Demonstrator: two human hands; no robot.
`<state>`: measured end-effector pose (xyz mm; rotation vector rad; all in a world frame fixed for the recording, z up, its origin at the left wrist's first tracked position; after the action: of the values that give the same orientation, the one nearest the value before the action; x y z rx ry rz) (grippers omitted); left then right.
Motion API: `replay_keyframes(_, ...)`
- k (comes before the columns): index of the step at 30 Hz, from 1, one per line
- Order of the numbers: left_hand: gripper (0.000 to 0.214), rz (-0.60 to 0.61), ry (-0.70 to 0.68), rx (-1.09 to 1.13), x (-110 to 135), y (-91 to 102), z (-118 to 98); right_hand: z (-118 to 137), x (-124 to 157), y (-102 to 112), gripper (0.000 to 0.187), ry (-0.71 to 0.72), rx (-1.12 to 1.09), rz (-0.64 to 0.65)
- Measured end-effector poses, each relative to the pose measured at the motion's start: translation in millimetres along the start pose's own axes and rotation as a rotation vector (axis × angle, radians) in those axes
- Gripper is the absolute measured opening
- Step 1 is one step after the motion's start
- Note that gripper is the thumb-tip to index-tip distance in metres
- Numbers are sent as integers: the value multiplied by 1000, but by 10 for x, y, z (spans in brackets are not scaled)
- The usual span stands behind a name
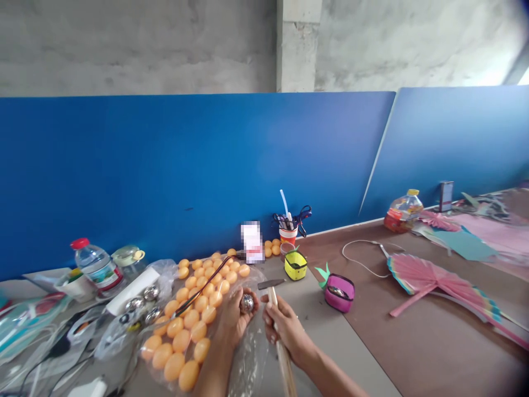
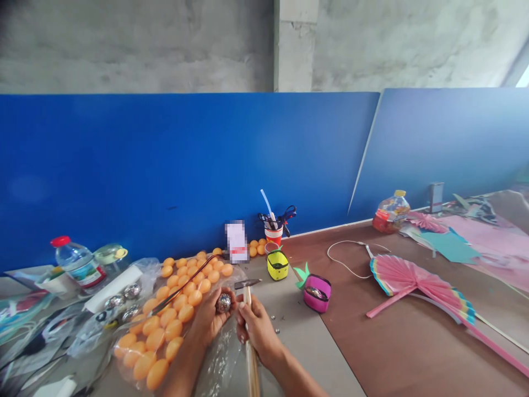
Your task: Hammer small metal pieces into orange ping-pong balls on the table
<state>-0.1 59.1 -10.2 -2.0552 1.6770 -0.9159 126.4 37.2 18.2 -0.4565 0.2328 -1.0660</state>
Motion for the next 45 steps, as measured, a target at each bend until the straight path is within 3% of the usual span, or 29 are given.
replay_keyframes(4, 8, -17, -15, -46, -3, 29, -9, -79, 8, -61, 52, -83, 63, 59)
replay_keyframes(9, 12, 17, -32, -71, 18, -13, -47, 56, 26, -33, 52, 8, -18, -4)
replay_keyframes(14, 10, -57, -9, -122, 50, 8, -60, -32, 29, -100, 52, -110, 9, 91)
replay_keyframes(19, 16, 8, -25, -143, 39, -22, -48, 50, 24, -36, 54, -36, -55, 46)
replay_keyframes(24, 14, -72, -14, -160, 32, 56, -31, -13, 39, -102, 52, -169, 12, 131)
replay_keyframes(29, 13, 15, -40, -135, 21, 14, -38, 54, 33, -46, 55, -80, -76, 52)
replay_keyframes(34, 13, -29, -10, -113, 37, 35, -14, -21, 48, -94, 51, -171, -45, 127)
replay_keyframes(38, 16, 40, -43, -148, 40, -30, -41, 50, 36, -44, 52, -104, -124, 76)
replay_keyframes(43, 16, -57, -17, -211, 40, 51, -36, -32, 29, -79, 50, -191, -55, 140)
replay_keyframes(45, 15, -15, -31, -212, 38, 21, -45, 2, 21, -64, 50, -160, -101, 123)
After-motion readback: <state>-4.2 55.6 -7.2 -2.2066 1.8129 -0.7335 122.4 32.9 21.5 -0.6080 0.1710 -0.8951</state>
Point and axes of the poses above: each hand's wrist, its own x-axis away from the middle knuckle, its own y-axis out of the back of the hand, z = x × y, the point moved 7 cm from there along -x, towards the middle knuckle, and after that the axes turned 6 degrees about z, right-handed, at the moved point
